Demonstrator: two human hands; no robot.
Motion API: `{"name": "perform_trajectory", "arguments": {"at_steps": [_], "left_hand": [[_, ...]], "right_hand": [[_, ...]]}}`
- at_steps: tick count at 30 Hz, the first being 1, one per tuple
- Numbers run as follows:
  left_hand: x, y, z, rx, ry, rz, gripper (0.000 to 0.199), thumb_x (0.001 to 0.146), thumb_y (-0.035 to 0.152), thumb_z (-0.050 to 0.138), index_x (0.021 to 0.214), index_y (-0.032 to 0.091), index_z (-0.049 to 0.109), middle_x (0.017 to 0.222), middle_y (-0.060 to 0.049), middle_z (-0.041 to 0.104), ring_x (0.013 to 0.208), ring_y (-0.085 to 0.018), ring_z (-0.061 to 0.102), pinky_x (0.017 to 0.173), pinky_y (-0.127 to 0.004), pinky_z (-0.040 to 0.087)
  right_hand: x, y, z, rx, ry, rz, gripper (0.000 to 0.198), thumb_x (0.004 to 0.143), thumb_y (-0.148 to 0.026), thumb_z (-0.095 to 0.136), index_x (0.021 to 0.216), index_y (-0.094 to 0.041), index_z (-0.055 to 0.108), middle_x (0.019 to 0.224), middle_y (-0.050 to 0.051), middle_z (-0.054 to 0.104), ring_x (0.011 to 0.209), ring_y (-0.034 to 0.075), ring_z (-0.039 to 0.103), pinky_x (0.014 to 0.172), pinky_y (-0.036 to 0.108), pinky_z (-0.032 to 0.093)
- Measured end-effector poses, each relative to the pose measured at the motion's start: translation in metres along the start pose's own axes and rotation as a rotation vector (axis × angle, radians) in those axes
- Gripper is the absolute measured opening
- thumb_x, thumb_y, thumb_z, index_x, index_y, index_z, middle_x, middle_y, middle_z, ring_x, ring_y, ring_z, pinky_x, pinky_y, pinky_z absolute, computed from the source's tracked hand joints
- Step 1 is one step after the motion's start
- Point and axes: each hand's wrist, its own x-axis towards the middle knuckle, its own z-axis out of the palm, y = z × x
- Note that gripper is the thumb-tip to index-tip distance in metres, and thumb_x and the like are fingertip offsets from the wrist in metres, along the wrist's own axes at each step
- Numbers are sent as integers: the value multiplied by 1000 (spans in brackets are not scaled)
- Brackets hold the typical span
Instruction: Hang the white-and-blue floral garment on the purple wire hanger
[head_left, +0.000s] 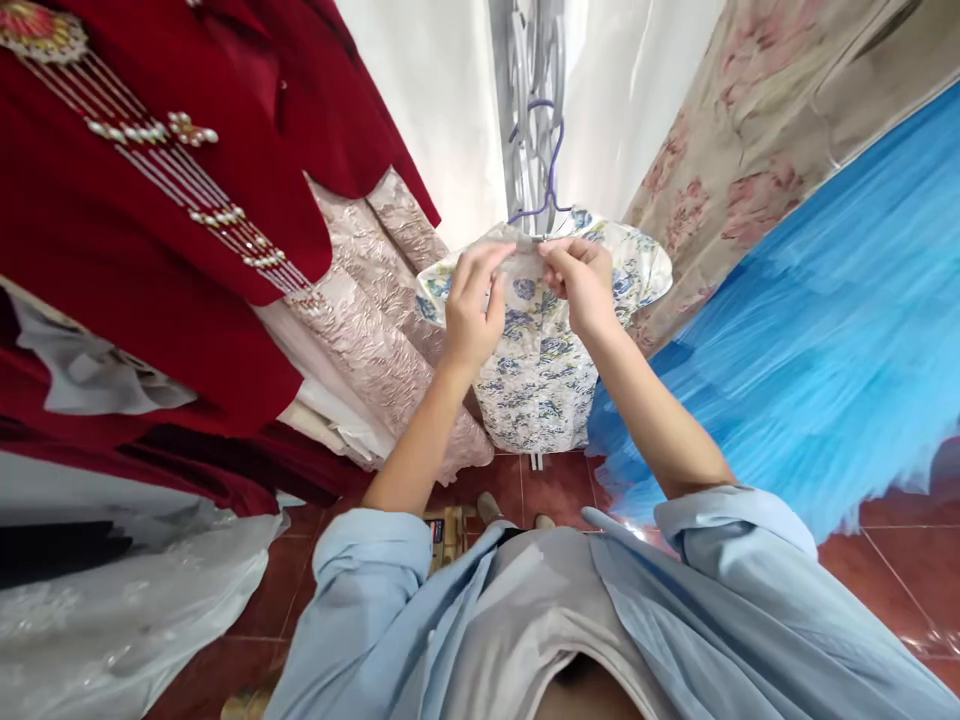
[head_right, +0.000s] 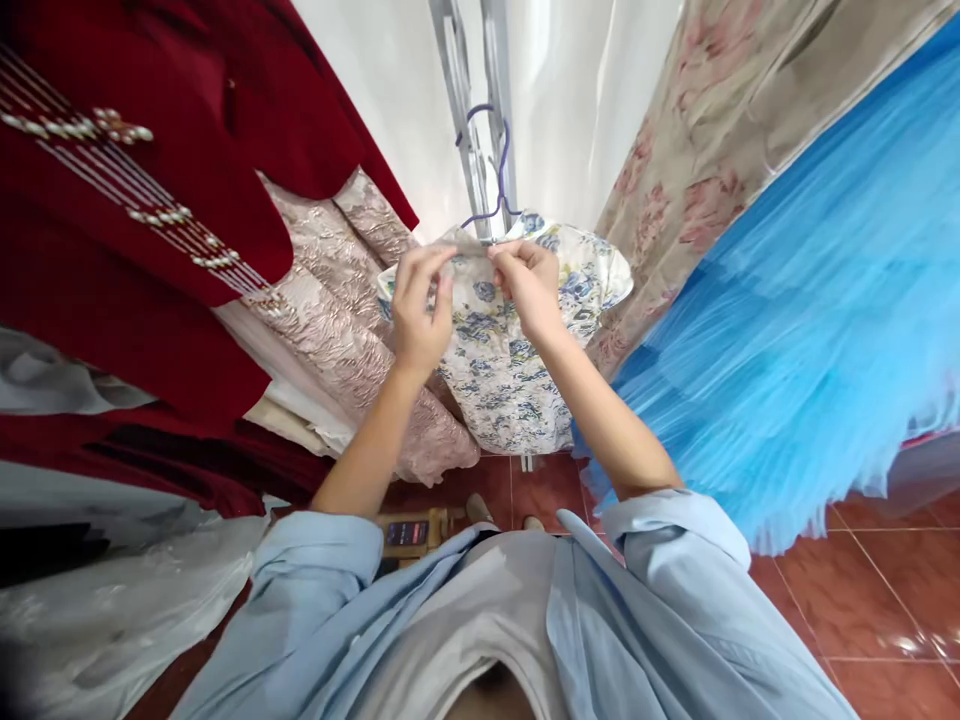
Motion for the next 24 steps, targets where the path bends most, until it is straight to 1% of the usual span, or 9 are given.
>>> {"name": "perform_trajectory", "arguments": {"at_steps": [2,4,7,10,13,15,17,21,24], "left_hand": [[40,-5,0,3,-127,122,42,106,47,32,124,19,59,120,-10,57,126,-25,56,108,-47,44],[61,-16,8,5,-231,192,47,106,52,31,115,16,61,111,-9,58,119,-26,60,104,-51,46],[69,-34,22,-34,-276,155,48,104,54,35,103,13,61,103,-9,56,112,-27,62,101,-52,47],[73,-37,25,-111,-263,105,43,104,51,38,101,14,60,101,-9,56,113,-27,60,102,-51,46],[82,-27,14,-195,-178,85,39,103,50,42,100,16,61,99,-9,58,112,-26,59,101,-46,46],[88,-23,-1,-263,-71,44,36,100,50,49,98,17,62,98,-8,60,108,-24,59,98,-40,47],[92,-31,-19,-325,28,-7,31,98,47,54,96,18,65,96,-7,61,101,-21,59,93,-34,47],[84,-83,-51,-499,153,-150,18,98,31,61,90,16,68,87,-3,63,86,-14,57,82,-27,45],[63,-131,-64,-792,276,-403,18,100,18,55,86,12,64,77,0,61,74,-9,55,73,-23,43]], "right_hand": [[-2,-4,2,2,10,-15,25,85,-39,72,78,-18,59,53,-6,48,44,7,42,43,20,33],[-2,-7,2,-1,10,-26,25,84,-38,73,77,-18,58,53,-6,48,44,6,42,43,20,33],[0,-7,4,-26,26,-37,24,83,-34,73,75,-18,58,50,-7,47,44,7,42,44,19,34],[1,1,6,-73,75,-38,19,82,-29,69,72,-17,58,46,-8,45,42,7,41,44,19,33],[-14,24,6,-138,97,20,15,80,-28,65,71,-15,62,45,-7,46,41,7,39,44,20,31],[-37,50,3,-198,99,82,17,78,-29,63,68,-15,62,46,-6,48,42,8,40,45,21,32],[-71,81,-1,-289,127,156,19,77,-31,62,66,-16,61,48,-4,51,45,10,43,46,22,33],[-139,139,-10,-341,186,365,23,77,-36,63,65,-16,61,50,-2,54,46,12,44,47,24,33],[-167,159,-11,-250,141,389,27,81,-43,63,73,-17,62,53,-3,53,47,12,45,49,25,34]]}}
